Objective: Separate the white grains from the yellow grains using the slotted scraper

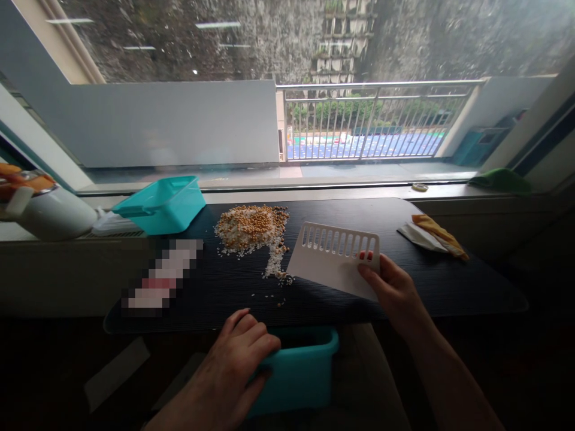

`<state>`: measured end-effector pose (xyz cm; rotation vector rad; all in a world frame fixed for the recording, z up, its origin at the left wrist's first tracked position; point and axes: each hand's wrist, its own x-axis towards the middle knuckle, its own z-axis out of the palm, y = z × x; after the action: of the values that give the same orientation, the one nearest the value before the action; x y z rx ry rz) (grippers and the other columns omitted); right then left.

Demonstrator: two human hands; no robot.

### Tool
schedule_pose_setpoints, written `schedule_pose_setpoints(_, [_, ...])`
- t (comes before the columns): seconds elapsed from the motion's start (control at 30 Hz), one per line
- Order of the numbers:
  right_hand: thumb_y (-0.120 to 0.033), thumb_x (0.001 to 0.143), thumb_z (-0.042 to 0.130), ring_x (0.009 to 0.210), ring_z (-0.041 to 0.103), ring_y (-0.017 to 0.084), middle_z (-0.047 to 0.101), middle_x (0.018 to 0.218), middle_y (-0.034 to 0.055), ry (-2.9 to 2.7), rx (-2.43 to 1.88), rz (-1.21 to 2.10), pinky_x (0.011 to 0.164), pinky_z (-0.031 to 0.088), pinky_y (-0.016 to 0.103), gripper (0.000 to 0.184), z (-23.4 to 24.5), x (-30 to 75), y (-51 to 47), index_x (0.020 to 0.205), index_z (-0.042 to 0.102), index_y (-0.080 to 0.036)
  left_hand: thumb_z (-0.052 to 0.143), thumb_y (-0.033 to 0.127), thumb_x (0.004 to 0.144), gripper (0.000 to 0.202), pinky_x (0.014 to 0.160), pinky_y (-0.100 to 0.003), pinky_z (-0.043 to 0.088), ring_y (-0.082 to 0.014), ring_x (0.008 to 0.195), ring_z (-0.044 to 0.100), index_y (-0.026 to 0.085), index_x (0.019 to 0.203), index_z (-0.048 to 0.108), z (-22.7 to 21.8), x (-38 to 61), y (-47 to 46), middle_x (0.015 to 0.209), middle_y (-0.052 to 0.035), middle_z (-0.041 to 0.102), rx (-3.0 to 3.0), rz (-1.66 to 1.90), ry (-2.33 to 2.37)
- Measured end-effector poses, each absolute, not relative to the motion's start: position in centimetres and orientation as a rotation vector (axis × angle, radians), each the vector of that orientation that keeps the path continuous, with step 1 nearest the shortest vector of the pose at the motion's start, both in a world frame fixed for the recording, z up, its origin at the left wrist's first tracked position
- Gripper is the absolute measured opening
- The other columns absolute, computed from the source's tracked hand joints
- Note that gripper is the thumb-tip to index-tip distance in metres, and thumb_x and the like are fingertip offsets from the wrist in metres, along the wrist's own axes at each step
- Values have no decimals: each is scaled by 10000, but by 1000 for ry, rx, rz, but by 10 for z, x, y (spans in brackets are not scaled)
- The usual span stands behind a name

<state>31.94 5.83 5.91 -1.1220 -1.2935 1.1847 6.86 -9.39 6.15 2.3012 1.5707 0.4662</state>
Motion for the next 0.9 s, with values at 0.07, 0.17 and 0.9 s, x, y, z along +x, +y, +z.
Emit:
schedule_pose_setpoints(0.07, [-443,707,758,723,644,209,720,785,16,-1281,-1109,1217,643,514,301,339,59,318,60,947,704,-209,482,-52,759,432,1142,-459,186,-179,995,521,266,1048,529,62,68,-95,950,30,571,2299,455,1573])
schedule_pose_setpoints(0.17, [-433,700,768,726,644,198,723,805,11,-1225,-1087,1283,663,519,298,340,59,318,59,953,704,-215,487,-46,762,429,1140,-458,178,-179,999,515,270,1050,524,63,67,-97,953,32,569,2294,446,1559])
schedule_pose_setpoints(0.9, [-432,646,826,717,600,165,697,780,-9,-1175,-1034,1380,665,475,261,353,64,316,61,914,717,-230,497,-59,749,463,1124,-405,123,-173,1008,502,283,1059,520,62,64,-99,967,46,556,2288,488,1567])
